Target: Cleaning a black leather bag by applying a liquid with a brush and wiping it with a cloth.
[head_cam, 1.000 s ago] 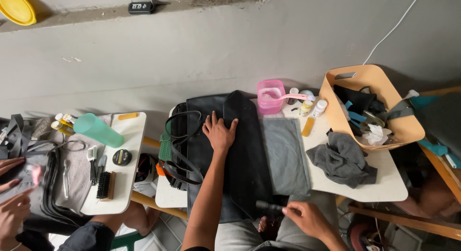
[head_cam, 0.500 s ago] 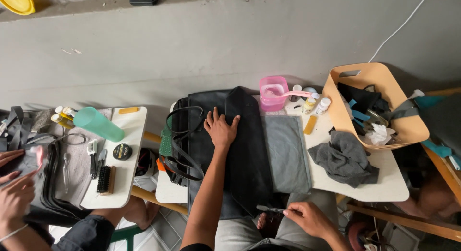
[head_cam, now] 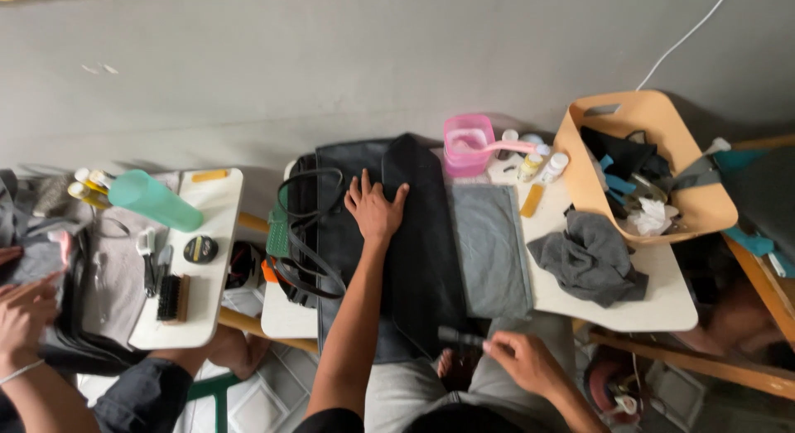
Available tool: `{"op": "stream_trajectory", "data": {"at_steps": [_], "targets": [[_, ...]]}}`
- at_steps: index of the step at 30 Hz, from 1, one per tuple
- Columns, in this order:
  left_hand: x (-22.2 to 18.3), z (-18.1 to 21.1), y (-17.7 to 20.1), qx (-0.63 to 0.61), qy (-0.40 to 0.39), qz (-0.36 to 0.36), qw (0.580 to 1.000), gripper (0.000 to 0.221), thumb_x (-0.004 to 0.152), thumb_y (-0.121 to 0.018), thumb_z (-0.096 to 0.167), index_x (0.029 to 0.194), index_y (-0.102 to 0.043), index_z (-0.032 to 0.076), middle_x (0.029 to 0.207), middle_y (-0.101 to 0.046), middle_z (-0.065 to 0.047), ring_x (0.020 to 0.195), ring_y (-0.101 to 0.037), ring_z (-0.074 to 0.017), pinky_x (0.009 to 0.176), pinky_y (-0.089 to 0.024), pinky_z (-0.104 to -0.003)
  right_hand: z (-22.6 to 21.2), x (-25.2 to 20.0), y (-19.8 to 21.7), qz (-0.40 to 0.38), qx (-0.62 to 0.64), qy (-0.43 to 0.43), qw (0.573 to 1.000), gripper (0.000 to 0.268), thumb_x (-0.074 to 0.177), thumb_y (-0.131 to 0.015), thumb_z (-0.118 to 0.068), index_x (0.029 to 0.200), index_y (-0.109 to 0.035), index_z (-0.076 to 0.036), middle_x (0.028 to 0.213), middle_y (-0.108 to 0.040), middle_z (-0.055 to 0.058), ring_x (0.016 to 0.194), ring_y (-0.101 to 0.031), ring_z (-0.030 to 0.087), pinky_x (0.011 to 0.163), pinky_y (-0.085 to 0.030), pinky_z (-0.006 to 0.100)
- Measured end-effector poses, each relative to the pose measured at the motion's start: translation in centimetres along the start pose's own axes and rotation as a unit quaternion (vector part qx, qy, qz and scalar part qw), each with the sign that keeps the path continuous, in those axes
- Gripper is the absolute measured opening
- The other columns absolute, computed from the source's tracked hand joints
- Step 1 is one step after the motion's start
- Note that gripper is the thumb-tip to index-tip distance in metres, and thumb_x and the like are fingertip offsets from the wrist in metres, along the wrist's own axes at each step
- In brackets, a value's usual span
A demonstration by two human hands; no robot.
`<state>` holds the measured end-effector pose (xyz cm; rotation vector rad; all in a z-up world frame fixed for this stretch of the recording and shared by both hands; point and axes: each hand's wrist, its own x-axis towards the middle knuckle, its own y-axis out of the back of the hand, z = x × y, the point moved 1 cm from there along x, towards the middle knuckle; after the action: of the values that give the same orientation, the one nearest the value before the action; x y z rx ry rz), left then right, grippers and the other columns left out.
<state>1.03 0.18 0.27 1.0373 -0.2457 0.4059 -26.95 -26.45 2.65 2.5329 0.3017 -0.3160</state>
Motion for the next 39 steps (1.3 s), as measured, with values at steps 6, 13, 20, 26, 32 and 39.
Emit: {"op": "stream_trajectory", "data": {"at_steps": [6, 13, 20, 26, 32, 39], "targets": [[0.0, 0.2, 0.3, -0.005, -0.005, 0.003, 1.000, 0.064, 0.090, -0.063, 0.059, 0.093, -0.073, -0.004, 0.152, -0.049, -0.025, 0.144, -0.035, -0.0438, 0.116, -0.021, -0.056, -0.2, -0.3, -0.1, 0.073, -0.043, 0.008, 0.996, 0.025, 0.087, -0.070, -0.030, 0.087, -0.079, -0.007, 0.058, -0.069, -0.002, 0.047, -0.051, 0.011, 0.048, -0.040, 0.028], [-0.2, 0.2, 0.6, -0.001, -0.005, 0.001, 1.000, 0.064, 0.091, -0.063, 0.059, 0.094, -0.073, -0.004, 0.152, -0.049, -0.025, 0.143, -0.036, -0.0437, 0.116, -0.022, -0.055, -0.4, -0.6, 0.0, 0.065, -0.042, 0.007, 0.997, 0.028, 0.088, -0.068, -0.033, 0.087, -0.079, -0.006, 0.059, -0.069, -0.002, 0.048, -0.050, 0.011, 0.048, -0.040, 0.028], [-0.1, -0.5, -0.6, -0.005, 0.005, -0.003, 1.000, 0.065, 0.093, -0.062, 0.065, 0.100, -0.072, 0.001, 0.154, -0.048, -0.021, 0.145, -0.035, -0.0421, 0.118, -0.021, -0.058, -1.7, -0.9, 0.3, 0.016, -0.047, 0.001, 0.999, 0.021, 0.090, -0.069, -0.027, 0.080, -0.075, -0.009, 0.057, -0.065, 0.005, 0.053, -0.054, 0.014, 0.054, -0.046, 0.031], [0.0, -0.6, -0.8, -0.033, 0.034, -0.034, 0.998, 0.064, 0.093, -0.063, 0.068, 0.101, -0.070, 0.005, 0.158, -0.044, -0.017, 0.148, -0.031, -0.0393, 0.120, -0.018, -0.059, -1.3, -1.3, 0.3, 0.014, -0.068, -0.023, 0.997, 0.022, 0.092, -0.070, -0.030, 0.077, -0.075, -0.015, 0.054, -0.065, 0.008, 0.055, -0.059, 0.014, 0.056, -0.052, 0.031], [0.0, -0.6, -0.9, -0.036, 0.034, -0.037, 0.998, 0.063, 0.093, -0.064, 0.067, 0.099, -0.070, 0.005, 0.158, -0.043, -0.017, 0.148, -0.030, -0.0395, 0.120, -0.016, -0.059, -1.2, -1.4, 0.1, 0.045, -0.071, -0.017, 0.996, 0.022, 0.092, -0.070, -0.032, 0.077, -0.075, -0.016, 0.050, -0.063, 0.009, 0.051, -0.059, 0.019, 0.055, -0.052, 0.033], [0.0, -0.3, -0.3, -0.015, -0.019, 0.028, 0.999, 0.059, 0.091, -0.067, 0.058, 0.085, -0.071, -0.001, 0.149, -0.049, -0.026, 0.141, -0.036, -0.0455, 0.115, -0.022, -0.057, -1.2, -1.5, -0.7, 0.054, -0.036, 0.052, 0.997, 0.024, 0.088, -0.070, -0.023, 0.081, -0.076, -0.001, 0.053, -0.060, -0.001, 0.043, -0.040, 0.010, 0.042, -0.033, 0.027]]}}
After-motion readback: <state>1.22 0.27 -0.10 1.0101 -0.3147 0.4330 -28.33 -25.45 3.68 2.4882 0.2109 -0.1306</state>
